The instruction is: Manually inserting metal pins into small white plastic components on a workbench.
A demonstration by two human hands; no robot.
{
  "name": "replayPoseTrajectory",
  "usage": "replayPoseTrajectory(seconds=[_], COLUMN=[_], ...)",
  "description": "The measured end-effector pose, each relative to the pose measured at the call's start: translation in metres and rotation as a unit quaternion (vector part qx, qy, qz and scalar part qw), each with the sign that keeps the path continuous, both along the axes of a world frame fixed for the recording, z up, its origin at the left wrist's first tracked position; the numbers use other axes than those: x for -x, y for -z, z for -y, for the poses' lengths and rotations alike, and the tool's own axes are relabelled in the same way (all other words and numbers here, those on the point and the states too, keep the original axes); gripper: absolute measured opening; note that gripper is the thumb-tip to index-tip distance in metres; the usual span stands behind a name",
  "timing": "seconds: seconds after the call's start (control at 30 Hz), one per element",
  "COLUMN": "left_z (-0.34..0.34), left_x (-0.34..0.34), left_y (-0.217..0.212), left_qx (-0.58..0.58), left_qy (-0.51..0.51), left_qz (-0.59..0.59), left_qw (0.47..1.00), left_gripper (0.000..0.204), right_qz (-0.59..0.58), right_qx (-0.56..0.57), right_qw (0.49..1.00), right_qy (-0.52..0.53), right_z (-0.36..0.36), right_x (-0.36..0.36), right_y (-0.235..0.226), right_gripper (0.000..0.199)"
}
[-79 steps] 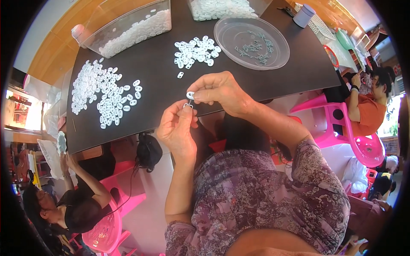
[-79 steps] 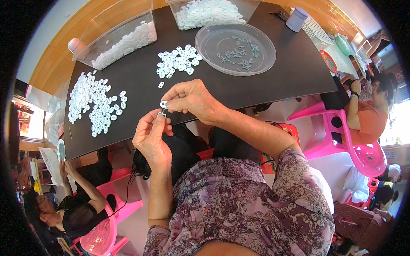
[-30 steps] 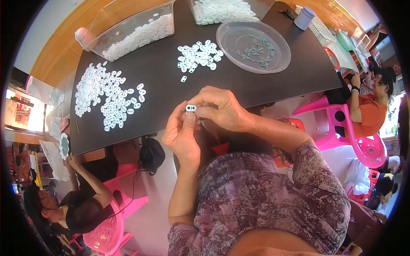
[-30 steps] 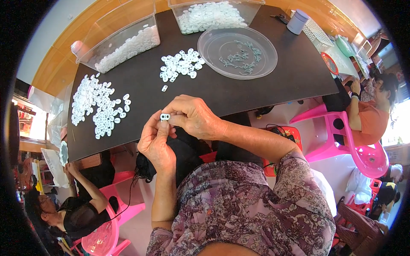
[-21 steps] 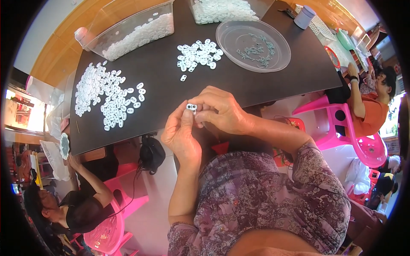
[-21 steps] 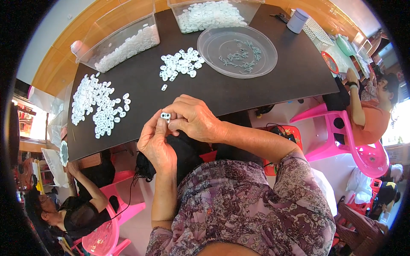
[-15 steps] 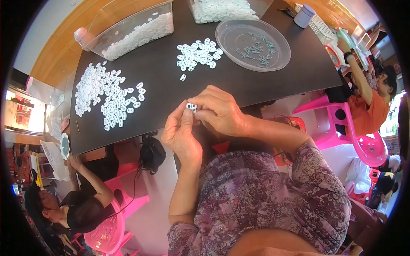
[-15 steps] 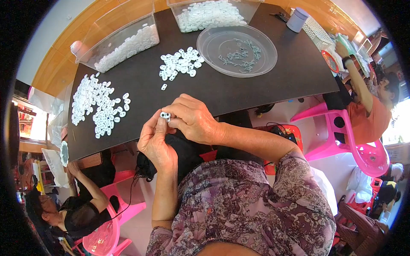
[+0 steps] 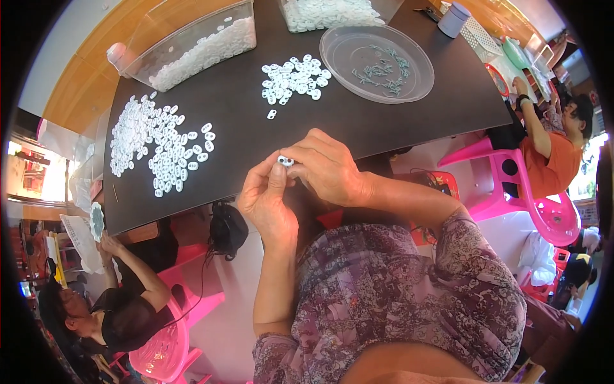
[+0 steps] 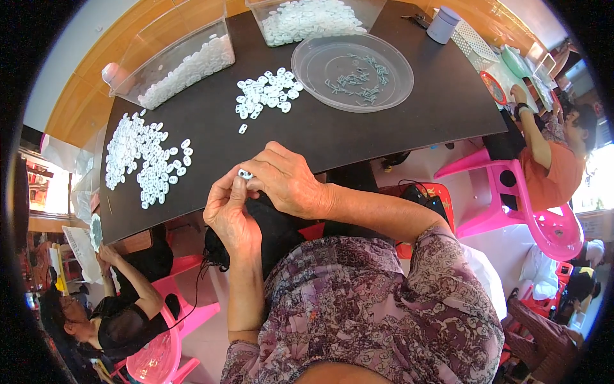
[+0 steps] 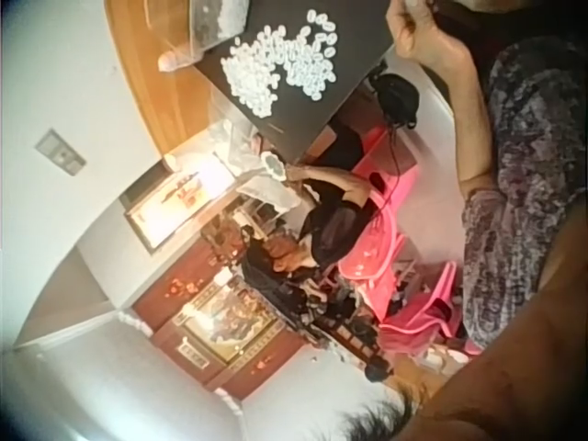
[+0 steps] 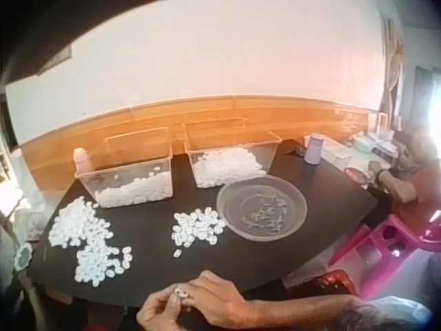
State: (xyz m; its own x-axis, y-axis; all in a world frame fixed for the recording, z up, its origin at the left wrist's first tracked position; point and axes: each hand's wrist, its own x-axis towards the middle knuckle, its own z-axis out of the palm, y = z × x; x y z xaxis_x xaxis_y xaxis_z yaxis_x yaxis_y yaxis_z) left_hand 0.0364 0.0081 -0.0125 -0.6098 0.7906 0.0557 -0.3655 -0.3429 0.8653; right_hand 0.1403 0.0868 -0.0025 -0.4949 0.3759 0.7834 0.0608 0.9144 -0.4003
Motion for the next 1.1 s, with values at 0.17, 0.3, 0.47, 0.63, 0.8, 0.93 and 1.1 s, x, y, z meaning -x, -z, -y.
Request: replayPoseTrajectory(seconds=[0.17,0.3,0.47,0.63,0.8,0.93,1.1], left_z=[0.001,0.002,0.003,0.004,0.006,0.009,0.011], left_x=[-0.004,-0.005,-0.004,-0.006,-0.010,-0.012,-0.014], left_y=[-0.009,-0.011,-0.002,-0.002,-0.009,-0.012,-0.013], left_qx=[0.016,0.000,-0.031,-0.053,-0.049,-0.037,-0.013], left_qy=[0.006,0.008,0.008,0.000,-0.017,-0.026,-0.040], left_qz=[0.055,0.054,0.035,0.018,0.008,-0.009,-0.038], left_qw=[0.998,0.998,0.999,0.998,0.999,0.999,0.998], left_gripper=[0.018,0.017,0.018,0.018,0.018,0.019,0.021], right_qz=[-0.014,-0.027,-0.045,-0.063,-0.050,-0.036,-0.023], right_qx=[0.008,0.021,0.036,0.042,0.069,0.083,0.098], right_qw=[1.000,0.999,0.998,0.997,0.996,0.996,0.994], right_qy=[-0.002,-0.017,-0.007,-0.006,-0.008,-0.010,-0.028], right_z=[0.002,0.003,0.007,0.011,0.013,0.015,0.013], right_x=[0.001,0.000,0.001,0.003,0.002,0.001,-0.001], right_y=[0.001,-0.001,0.000,-0.001,-0.004,-0.005,-0.006], right_gripper=[0.034,0.036,0.033,0.034,0.034,0.032,0.032])
